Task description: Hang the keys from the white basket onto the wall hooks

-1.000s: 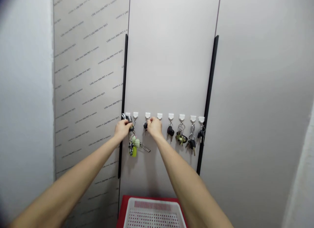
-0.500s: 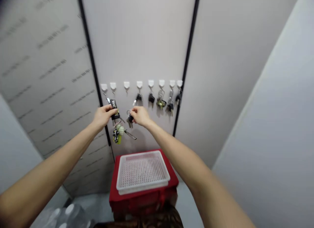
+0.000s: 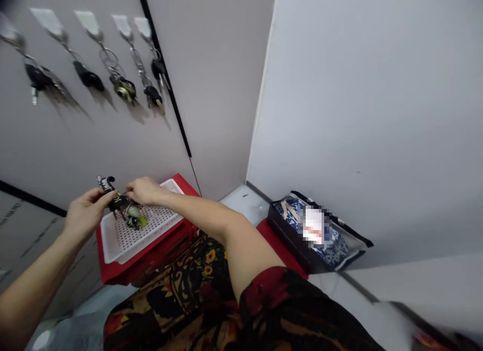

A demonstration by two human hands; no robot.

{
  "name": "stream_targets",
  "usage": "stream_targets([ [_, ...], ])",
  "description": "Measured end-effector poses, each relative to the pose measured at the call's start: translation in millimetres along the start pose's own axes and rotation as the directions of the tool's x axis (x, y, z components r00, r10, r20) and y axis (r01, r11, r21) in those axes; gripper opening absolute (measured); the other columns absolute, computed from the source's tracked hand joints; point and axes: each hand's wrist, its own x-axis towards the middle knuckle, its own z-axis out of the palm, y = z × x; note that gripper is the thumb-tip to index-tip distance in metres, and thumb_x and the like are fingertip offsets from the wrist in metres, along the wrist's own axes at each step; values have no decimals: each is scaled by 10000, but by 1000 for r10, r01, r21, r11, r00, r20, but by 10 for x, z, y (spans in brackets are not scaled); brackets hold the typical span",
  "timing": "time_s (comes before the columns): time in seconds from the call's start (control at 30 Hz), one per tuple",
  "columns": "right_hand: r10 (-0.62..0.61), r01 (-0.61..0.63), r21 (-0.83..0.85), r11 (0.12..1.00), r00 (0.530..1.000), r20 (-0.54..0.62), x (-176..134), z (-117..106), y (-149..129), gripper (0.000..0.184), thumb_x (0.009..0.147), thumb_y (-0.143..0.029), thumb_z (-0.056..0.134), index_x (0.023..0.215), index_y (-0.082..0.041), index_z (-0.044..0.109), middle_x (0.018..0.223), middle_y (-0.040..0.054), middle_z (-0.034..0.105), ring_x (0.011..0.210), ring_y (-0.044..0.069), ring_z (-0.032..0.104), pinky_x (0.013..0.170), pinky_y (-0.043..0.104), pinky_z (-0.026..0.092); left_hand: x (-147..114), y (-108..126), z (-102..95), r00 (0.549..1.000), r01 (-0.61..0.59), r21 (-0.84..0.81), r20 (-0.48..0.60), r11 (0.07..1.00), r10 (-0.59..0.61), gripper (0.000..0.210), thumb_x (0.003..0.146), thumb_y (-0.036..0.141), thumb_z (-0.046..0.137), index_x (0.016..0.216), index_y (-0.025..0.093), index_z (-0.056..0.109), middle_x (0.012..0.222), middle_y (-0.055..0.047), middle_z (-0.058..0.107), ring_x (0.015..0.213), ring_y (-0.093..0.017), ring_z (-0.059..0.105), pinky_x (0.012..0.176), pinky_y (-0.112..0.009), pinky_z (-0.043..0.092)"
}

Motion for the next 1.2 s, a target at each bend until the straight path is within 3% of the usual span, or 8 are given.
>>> stream_targets([
  [0.27, -5, 9, -49, 999, 996, 90, -51, 167, 46, 226, 676, -241, 365, 792, -165, 543, 804, 49, 584, 706, 153, 507, 528, 214, 327, -38, -159, 138, 982, 142, -9, 124, 990, -140, 96, 581, 241, 463, 591, 146, 469, 497, 79, 456, 481, -37, 383, 477, -119, 300],
  [0.47, -45, 57, -63, 996, 983, 178, -82, 190, 79, 235, 672, -205, 357, 792, -149, 552, 813, 66, 588, 711, 147, 515, 529, 205, 325, -2, -235, 138, 949, 178, 56, 253, 982, -187, 306, 611, 233, 449, 911, 184, 414, 667, 50, 537, 601, -65, 475, 571, -158, 372],
  [0.63, -61, 97, -141, 985, 968, 244, -155, 187, 35, 247, 668, -230, 363, 732, -132, 581, 746, 83, 603, 651, 151, 525, 507, 210, 324, -49, -198, 65, 952, 34, 403, 265, 914, -153, 358, 595, 264, 462, 922, 117, 452, 801, -38, 553, 713, -126, 497, 625, -199, 372],
  [0.73, -96, 133, -119, 984, 956, 277, -105, 50, 45, 222, 637, -238, 412, 692, -126, 596, 686, 76, 612, 612, 143, 531, 507, 204, 339, -108, -169, 27, 958, -37, 456, 270, 889, -99, 312, 595, 238, 449, 886, 129, 487, 830, -40, 554, 758, -128, 494, 659, -195, 359],
  [0.87, -57, 67, 100, 993, 994, -95, 245, -435, 49, 241, 642, -213, 415, 807, -128, 570, 756, 51, 605, 640, 98, 528, 583, 181, 369, -199, -227, -23, 970, -78, 506, 237, 859, -51, 291, 567, 197, 461, 852, 159, 506, 863, -34, 538, 807, -129, 475, 698, -201, 339],
  [1.03, 70, 63, 194, 979, 787, -613, 717, -1218, -157, 299, 636, -272, 430, 885, -134, 520, 825, 48, 573, 654, 101, 516, 643, 220, 381, -296, -340, -130, 985, -60, 517, 170, 854, -33, 279, 590, 222, 443, 863, 194, 493, 901, -20, 513, 844, -128, 458, 732, -215, 325],
  [1.1, 88, 38, 167, 985, 721, -687, 858, -1441, -237, 331, 631, -287, 435, 916, -132, 504, 874, 63, 557, 746, 119, 508, 698, 234, 363, -197, -240, -222, 993, -47, 506, 121, 862, -17, 291, 608, 247, 431, 889, 188, 482, 917, -30, 508, 839, -134, 459, 728, -226, 329],
  [1.2, 140, -58, 144, 988, 735, -663, 1024, -1624, -324, 395, 639, -318, 425, 981, -125, 465, 912, 86, 541, 816, 143, 494, 727, 255, 345, 139, 154, -403, 995, -76, 416, -20, 906, 93, 333, 634, 282, 417, 940, 155, 451, 921, -52, 504, 815, -132, 464, 718, -229, 337],
])
